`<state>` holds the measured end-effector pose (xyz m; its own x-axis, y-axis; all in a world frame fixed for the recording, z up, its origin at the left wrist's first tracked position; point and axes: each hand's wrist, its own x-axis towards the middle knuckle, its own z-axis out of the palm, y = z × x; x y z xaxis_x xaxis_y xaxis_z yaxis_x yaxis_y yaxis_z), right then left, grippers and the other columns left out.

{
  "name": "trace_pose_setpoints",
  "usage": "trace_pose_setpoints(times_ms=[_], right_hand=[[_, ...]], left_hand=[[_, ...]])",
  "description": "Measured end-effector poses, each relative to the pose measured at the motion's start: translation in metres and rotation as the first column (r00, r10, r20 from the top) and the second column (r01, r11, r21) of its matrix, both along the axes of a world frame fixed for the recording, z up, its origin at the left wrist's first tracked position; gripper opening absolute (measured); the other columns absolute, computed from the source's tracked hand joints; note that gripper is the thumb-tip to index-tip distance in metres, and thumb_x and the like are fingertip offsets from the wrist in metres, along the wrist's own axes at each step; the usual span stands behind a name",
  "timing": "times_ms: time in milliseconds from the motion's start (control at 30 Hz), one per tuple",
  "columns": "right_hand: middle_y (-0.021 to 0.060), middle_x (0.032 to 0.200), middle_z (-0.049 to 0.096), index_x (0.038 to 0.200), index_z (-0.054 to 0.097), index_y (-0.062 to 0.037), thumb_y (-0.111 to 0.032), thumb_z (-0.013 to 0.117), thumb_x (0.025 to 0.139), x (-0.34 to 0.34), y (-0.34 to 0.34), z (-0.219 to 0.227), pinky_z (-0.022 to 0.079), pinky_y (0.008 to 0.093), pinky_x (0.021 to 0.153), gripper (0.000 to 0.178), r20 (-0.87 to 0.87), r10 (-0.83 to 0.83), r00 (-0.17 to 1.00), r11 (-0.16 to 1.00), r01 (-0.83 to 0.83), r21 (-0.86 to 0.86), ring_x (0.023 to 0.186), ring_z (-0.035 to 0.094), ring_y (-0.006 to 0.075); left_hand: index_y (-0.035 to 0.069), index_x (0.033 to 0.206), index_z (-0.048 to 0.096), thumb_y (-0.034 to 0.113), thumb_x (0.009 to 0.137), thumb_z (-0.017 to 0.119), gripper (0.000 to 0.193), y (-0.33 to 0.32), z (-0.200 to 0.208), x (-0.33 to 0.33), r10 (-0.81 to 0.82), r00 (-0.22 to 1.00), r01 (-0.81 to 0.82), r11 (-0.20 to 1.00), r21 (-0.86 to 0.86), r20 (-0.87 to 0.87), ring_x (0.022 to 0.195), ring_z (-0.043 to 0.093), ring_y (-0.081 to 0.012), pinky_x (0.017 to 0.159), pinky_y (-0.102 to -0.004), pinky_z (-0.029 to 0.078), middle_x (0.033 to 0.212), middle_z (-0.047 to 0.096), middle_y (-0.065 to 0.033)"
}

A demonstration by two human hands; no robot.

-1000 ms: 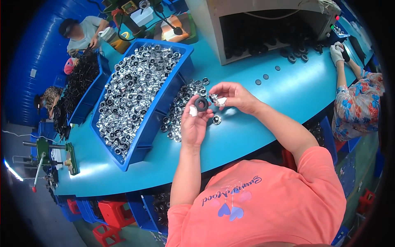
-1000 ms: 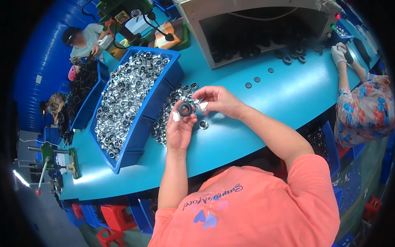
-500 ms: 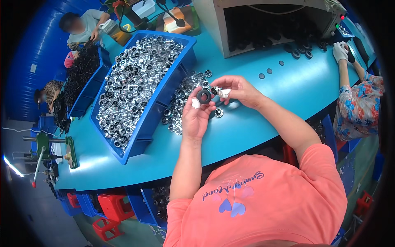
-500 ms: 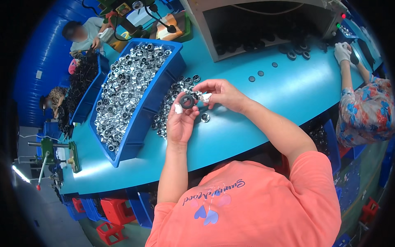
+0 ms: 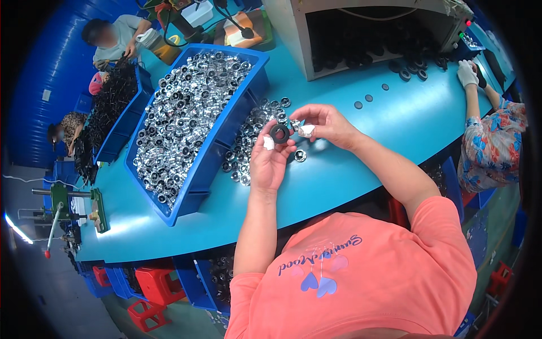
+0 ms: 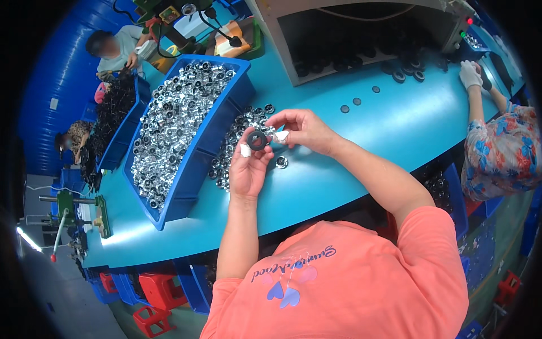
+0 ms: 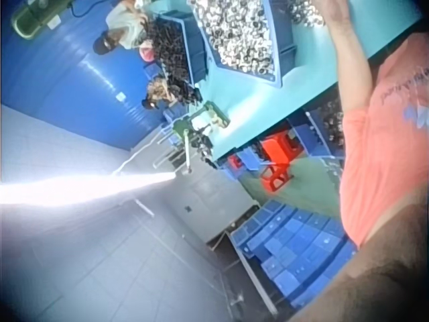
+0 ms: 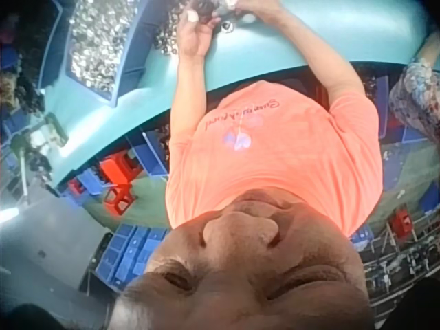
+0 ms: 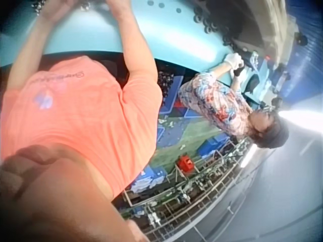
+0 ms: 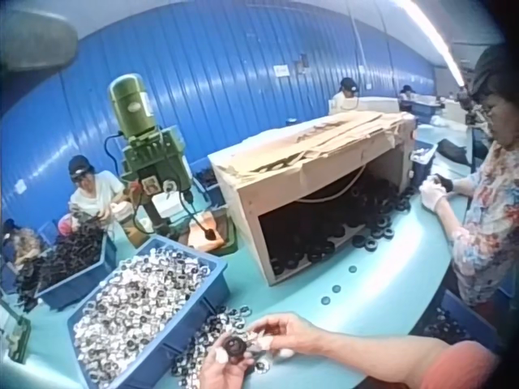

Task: The recorder is manually assembling metal rings onto black plastic components at a factory workbench.

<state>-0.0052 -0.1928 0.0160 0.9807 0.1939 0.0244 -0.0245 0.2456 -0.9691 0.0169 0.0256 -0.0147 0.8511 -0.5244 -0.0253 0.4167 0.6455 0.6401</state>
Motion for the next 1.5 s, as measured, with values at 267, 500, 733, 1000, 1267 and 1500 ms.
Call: trace_pose_setpoints(times_ms=[267, 500, 733, 1000, 1267, 1500], right_hand=[[0.0064, 0.096, 0.066, 0.109, 0.069, -0.0060, -0.004, 0.074, 0.080, -0.008, 0.017, -0.004, 0.055, 0.0297, 0.066, 0.030, 0.570, -0.097, 0.816, 0.804, 0.401, -0.438, 0.074, 0.066, 0.0152], [0.0089, 0.092, 0.064, 0.104, 0.068, -0.0067, -0.002, 0.071, 0.079, -0.014, 0.016, -0.011, 0.056, 0.0354, 0.069, 0.025, 0.699, -0.078, 0.711, 0.772, 0.487, -0.409, 0.078, 0.068, 0.0244], [0.0076, 0.093, 0.062, 0.099, 0.065, -0.0075, -0.010, 0.073, 0.081, -0.016, 0.020, -0.013, 0.057, 0.0382, 0.072, 0.020, 0.843, 0.098, 0.529, 0.640, 0.615, -0.461, 0.085, 0.066, 0.0283], [0.0073, 0.095, 0.062, 0.096, 0.068, -0.0078, -0.004, 0.072, 0.078, -0.015, 0.021, -0.011, 0.057, 0.0385, 0.076, 0.019, 0.840, 0.033, 0.541, 0.692, 0.594, -0.410, 0.089, 0.066, 0.0280], [0.0067, 0.092, 0.063, 0.093, 0.069, -0.0086, -0.003, 0.073, 0.075, -0.013, 0.019, -0.010, 0.057, 0.0381, 0.072, 0.019, 0.820, -0.001, 0.573, 0.754, 0.539, -0.376, 0.086, 0.067, 0.0278], [0.0072, 0.100, 0.068, 0.113, 0.073, -0.0101, -0.003, 0.072, 0.079, -0.012, 0.015, -0.007, 0.058, 0.0335, 0.076, 0.035, 0.559, -0.011, 0.829, 0.855, 0.297, -0.424, 0.086, 0.070, 0.0222]], left_hand=[[-0.002, 0.145, 0.048, 0.018, 0.104, 0.057, 0.046, -0.007, 0.000, -0.001, 0.055, 0.987, -0.089, 0.968, 0.236, 0.150, 0.108, 0.065, -0.0239, 0.093, -0.0402, 0.057, 0.128, 0.061, -0.0138], [-0.003, 0.142, 0.052, 0.019, 0.109, 0.051, 0.040, -0.019, 0.006, -0.014, 0.068, 0.967, -0.159, 0.914, 0.373, 0.246, 0.104, 0.066, -0.0192, 0.088, -0.0341, 0.059, 0.124, 0.062, -0.0113], [-0.002, 0.141, 0.053, 0.018, 0.109, 0.050, 0.038, -0.020, 0.002, -0.018, 0.081, 0.958, -0.193, 0.893, 0.406, 0.277, 0.103, 0.064, -0.0154, 0.088, -0.0305, 0.057, 0.122, 0.064, -0.0094], [-0.003, 0.139, 0.054, 0.017, 0.109, 0.050, 0.036, -0.019, 0.000, -0.019, 0.092, 0.966, -0.179, 0.913, 0.367, 0.242, 0.104, 0.065, -0.0170, 0.088, -0.0306, 0.057, 0.124, 0.063, -0.0117], [-0.002, 0.140, 0.051, 0.016, 0.107, 0.055, 0.038, -0.026, 0.007, -0.021, 0.109, 0.960, -0.203, 0.907, 0.368, 0.259, 0.106, 0.064, -0.0151, 0.089, -0.0284, 0.055, 0.125, 0.063, -0.0104], [0.001, 0.135, 0.055, 0.014, 0.105, 0.059, 0.033, -0.017, -0.008, -0.012, 0.091, 0.936, -0.251, 0.850, 0.463, 0.339, 0.105, 0.064, -0.0146, 0.085, -0.0276, 0.056, 0.125, 0.063, -0.0083]])
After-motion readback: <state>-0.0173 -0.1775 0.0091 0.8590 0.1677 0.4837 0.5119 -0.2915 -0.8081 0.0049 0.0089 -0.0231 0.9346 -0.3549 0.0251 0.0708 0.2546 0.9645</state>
